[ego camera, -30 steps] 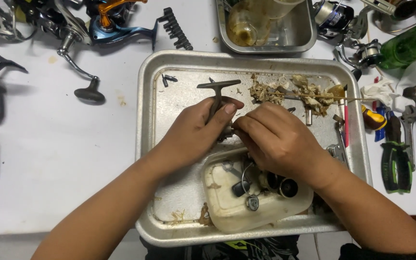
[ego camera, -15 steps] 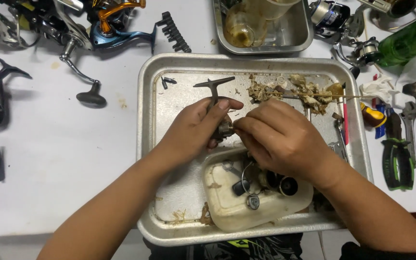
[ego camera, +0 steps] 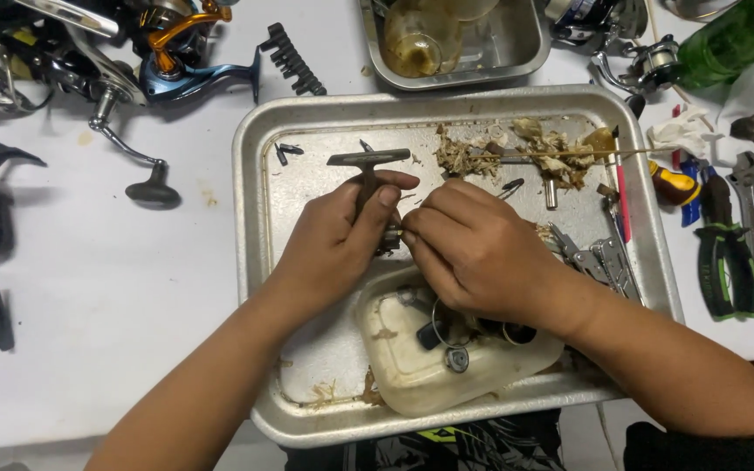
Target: Disassembling and repairing the internal mechanical components of a fishing reel body using various hand tools.
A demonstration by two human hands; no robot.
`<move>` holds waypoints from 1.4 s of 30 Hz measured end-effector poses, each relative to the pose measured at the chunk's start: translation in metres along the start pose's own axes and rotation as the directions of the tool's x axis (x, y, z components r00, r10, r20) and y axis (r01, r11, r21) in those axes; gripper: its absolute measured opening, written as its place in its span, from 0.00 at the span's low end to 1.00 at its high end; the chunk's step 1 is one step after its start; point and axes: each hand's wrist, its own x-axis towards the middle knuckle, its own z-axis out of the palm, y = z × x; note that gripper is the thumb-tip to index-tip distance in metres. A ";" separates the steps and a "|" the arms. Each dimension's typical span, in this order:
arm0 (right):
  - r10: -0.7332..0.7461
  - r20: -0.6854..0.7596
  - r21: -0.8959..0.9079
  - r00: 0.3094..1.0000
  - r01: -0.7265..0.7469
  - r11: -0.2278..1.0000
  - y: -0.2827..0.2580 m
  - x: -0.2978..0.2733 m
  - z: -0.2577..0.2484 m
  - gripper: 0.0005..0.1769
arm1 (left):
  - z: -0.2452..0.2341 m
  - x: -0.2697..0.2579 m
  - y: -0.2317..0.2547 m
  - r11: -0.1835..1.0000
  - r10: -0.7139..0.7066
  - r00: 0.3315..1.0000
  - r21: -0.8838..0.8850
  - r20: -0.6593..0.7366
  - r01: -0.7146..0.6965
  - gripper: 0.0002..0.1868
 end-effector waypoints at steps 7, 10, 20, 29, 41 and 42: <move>0.074 0.062 -0.010 0.995 -0.073 0.997 0.005 -0.002 -0.005 0.11 | -0.003 0.004 0.013 0.926 -0.303 0.949 -0.207 0.092 0.316 0.29; -0.017 0.030 -0.060 0.999 0.019 0.998 0.005 -0.001 -0.014 0.06 | -0.003 0.004 0.015 0.872 -0.332 0.933 -0.333 0.138 0.359 0.31; 0.202 -0.106 0.285 0.974 -0.165 0.944 0.006 -0.007 -0.012 0.09 | -0.003 0.006 -0.001 0.598 -0.273 0.946 -0.740 0.174 0.308 0.31; 0.218 -0.168 0.305 0.961 -0.160 0.939 -0.006 0.000 -0.005 0.08 | 0.003 0.005 -0.013 0.393 -0.188 0.965 -0.886 0.185 0.247 0.28; 0.231 -0.099 0.409 0.968 -0.172 0.896 0.000 0.000 -0.010 0.18 | -0.001 -0.001 0.001 0.338 -0.168 0.916 -0.851 0.365 0.402 0.25; 0.224 -0.072 0.431 0.972 -0.172 0.886 0.001 0.001 -0.011 0.17 | -0.002 0.000 0.004 0.354 -0.188 0.899 -0.827 0.395 0.437 0.29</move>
